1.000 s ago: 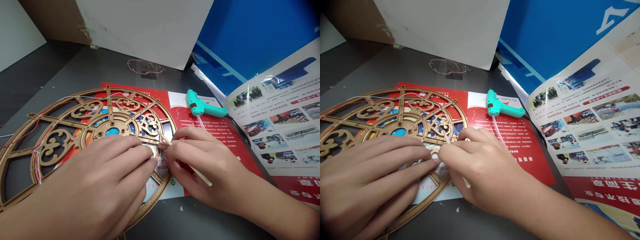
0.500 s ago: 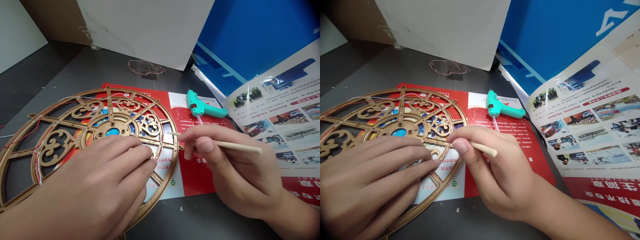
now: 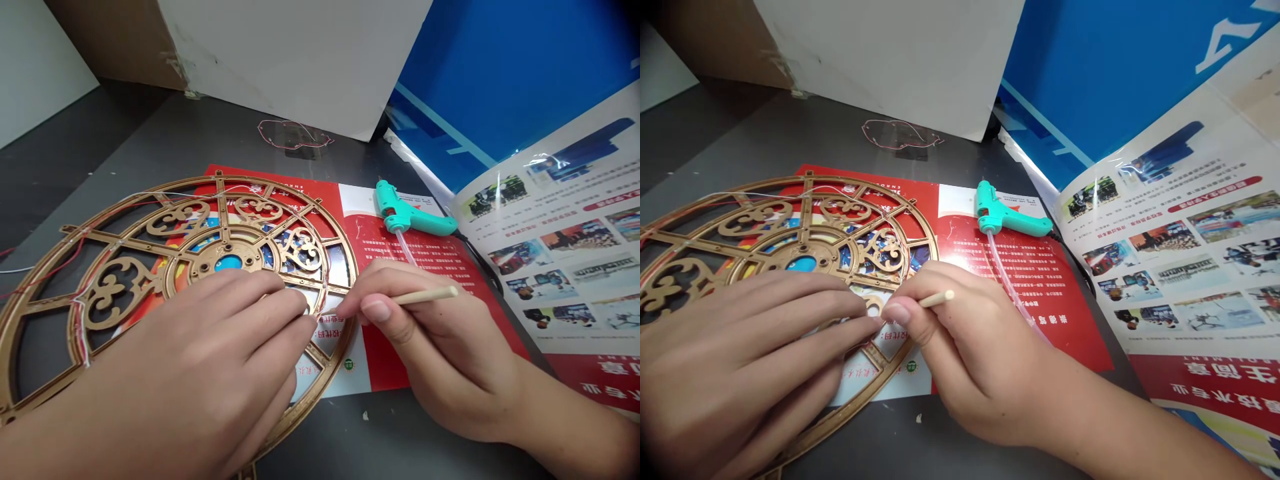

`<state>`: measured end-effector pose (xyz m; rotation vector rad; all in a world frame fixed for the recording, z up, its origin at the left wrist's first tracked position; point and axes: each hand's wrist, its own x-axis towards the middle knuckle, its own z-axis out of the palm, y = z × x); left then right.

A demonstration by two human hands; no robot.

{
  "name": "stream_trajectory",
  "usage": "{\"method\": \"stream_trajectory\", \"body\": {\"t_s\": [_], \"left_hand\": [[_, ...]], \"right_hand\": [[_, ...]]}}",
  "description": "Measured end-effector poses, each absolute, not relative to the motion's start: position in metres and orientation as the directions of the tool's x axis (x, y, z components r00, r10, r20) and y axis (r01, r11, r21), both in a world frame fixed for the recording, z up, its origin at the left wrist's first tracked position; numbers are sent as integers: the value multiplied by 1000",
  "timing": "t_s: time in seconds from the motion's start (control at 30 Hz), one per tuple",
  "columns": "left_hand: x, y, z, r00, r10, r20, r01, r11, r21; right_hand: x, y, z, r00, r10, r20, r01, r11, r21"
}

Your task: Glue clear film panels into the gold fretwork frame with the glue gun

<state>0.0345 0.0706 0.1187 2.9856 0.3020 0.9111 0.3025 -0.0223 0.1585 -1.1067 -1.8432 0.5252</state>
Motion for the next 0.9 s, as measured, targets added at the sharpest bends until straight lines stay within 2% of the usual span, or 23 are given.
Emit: {"method": "stream_trajectory", "body": {"t_s": [0.47,0.9], "left_hand": [[34,71,121,809,181,559,174,-983,67],[32,71,122,798,180,575,161,-983,84]], "right_hand": [[304,-23,157,-205,860,467,422,508,-751],[301,-20,155,-164,869,466,447,487,-751]]}}
